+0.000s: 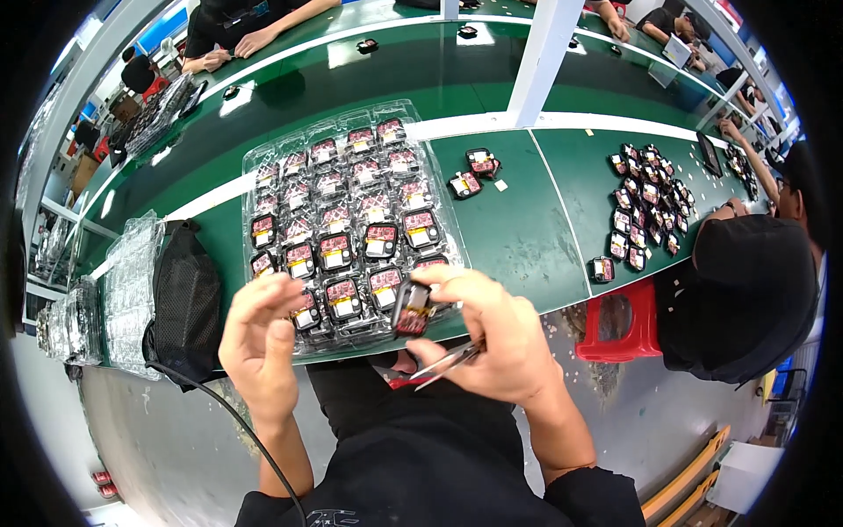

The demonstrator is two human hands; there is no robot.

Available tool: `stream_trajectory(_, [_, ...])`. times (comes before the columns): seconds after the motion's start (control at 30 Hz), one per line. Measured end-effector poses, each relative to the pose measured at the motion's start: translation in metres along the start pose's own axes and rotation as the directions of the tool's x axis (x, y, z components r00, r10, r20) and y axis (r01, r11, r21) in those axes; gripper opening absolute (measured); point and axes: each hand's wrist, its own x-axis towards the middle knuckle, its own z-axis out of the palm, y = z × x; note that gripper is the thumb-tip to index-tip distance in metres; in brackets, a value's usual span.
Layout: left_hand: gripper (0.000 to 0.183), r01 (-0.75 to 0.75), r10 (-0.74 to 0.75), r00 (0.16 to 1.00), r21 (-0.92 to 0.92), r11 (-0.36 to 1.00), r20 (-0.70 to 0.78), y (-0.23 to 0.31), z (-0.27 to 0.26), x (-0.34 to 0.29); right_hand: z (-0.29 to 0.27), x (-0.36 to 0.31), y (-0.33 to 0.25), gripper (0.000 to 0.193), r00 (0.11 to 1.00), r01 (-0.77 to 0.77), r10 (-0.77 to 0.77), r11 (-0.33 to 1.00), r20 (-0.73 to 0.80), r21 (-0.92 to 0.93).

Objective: Assembling small electronic game cartridge components on an industrial production line using tweezers.

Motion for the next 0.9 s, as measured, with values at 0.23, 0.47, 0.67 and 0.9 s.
stream_trajectory(0.23, [0.070,0.615,-0.397,0.781,-0.479,0.626,0.482,0.004,0.028,-0.026,0.018,-0.001,-0.009,0.050,0.972,0.106,-0.133,0.984,0.191,0.144])
stream_trajectory(0.47, [0.068,0.582,-0.389,0.813,-0.610,0.537,0.433,-0.001,0.026,-0.038,0.013,0.004,-0.026,0.050,0.986,0.039,-0.044,0.999,0.163,0.037])
stream_trajectory(0.67, [0.070,0.460,-0.422,0.878,-0.645,0.610,0.228,0.002,0.031,-0.042,0.021,-0.007,-0.022,0.039,0.995,0.042,-0.027,0.987,0.101,-0.154])
stream_trajectory(0.9, [0.071,0.448,-0.409,0.887,-0.606,0.658,0.212,-0.002,0.032,-0.046,0.033,-0.016,-0.014,0.036,0.964,0.243,-0.267,0.904,-0.020,-0.351])
